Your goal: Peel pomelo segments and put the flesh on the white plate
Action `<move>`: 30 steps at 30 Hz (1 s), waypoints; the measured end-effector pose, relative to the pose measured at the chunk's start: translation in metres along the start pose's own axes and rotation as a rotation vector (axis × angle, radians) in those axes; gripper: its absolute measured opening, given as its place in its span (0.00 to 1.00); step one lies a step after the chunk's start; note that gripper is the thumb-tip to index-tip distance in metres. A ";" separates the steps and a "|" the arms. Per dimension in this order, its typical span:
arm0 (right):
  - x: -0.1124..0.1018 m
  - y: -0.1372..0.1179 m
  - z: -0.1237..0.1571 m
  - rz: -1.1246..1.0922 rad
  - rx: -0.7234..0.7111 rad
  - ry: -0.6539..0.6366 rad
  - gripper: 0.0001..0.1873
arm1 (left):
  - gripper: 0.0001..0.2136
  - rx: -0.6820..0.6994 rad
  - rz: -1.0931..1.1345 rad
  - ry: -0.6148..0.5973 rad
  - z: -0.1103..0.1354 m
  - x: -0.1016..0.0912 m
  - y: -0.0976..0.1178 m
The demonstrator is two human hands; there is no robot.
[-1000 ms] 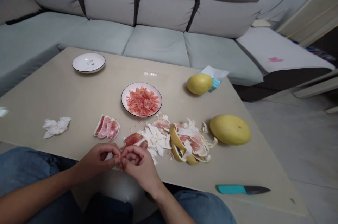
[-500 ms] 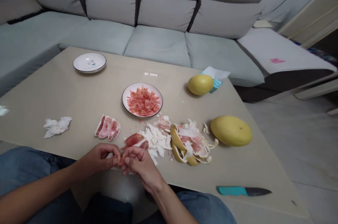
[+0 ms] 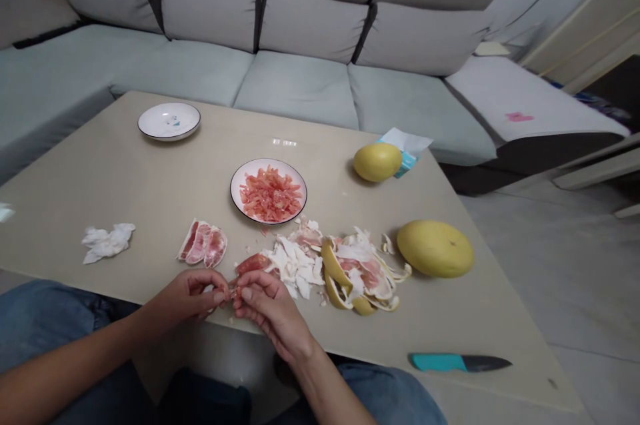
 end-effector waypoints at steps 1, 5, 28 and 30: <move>0.000 -0.001 0.000 -0.011 0.001 -0.006 0.12 | 0.17 -0.006 0.022 -0.001 0.000 0.000 -0.001; -0.001 -0.002 -0.002 -0.073 0.012 -0.034 0.12 | 0.15 -0.033 0.119 0.001 0.001 -0.001 -0.002; -0.020 -0.100 -0.041 1.093 -0.718 0.402 0.11 | 0.19 -0.041 -0.018 0.110 0.001 -0.016 0.013; -0.003 -0.078 -0.022 1.091 -0.575 0.247 0.12 | 0.17 -0.010 -0.082 0.078 0.000 -0.018 0.009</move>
Point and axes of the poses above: each hand's wrist, its own z-axis away from the middle knuckle, its own x-axis out of the palm, y = z × x, the point moved 2 cm from there along -z, towards the middle knuckle, and after that the axes turned 4 degrees about z, right-handed, at the moved point
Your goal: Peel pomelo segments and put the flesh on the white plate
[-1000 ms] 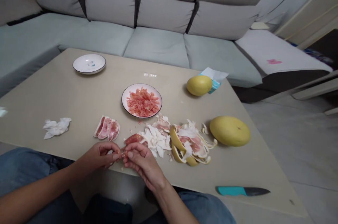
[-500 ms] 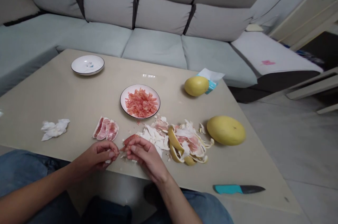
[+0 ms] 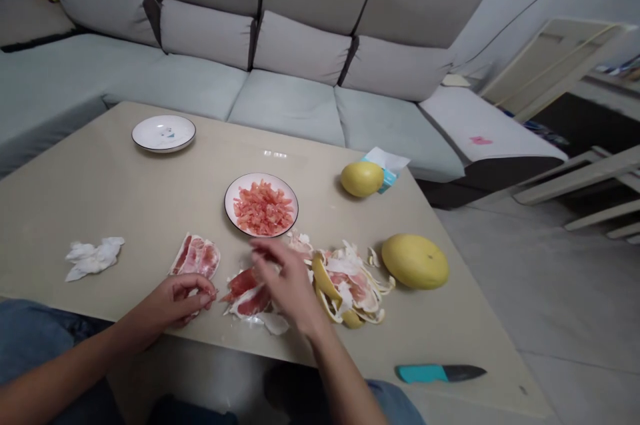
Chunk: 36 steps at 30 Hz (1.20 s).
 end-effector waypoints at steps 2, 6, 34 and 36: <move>0.018 -0.012 0.025 -0.093 -0.014 -0.203 0.18 | 0.16 0.034 -0.072 -0.023 -0.001 0.001 -0.004; 0.040 -0.020 0.047 -0.080 -0.112 -0.257 0.20 | 0.16 0.056 -0.112 -0.044 -0.003 0.006 -0.010; 0.009 -0.001 0.011 -0.112 0.072 0.004 0.09 | 0.13 -0.032 -0.077 -0.105 0.008 0.010 0.005; -0.007 0.002 -0.015 0.165 -0.083 0.178 0.12 | 0.14 -0.024 -0.096 -0.096 0.007 0.010 0.004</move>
Point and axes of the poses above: each hand's wrist, its own z-axis away from the middle knuckle, its own x-axis out of the palm, y = z × x, the point moved 2 cm from there along -z, towards the middle knuckle, and after that the axes turned 4 degrees about z, right-handed, at the moved point
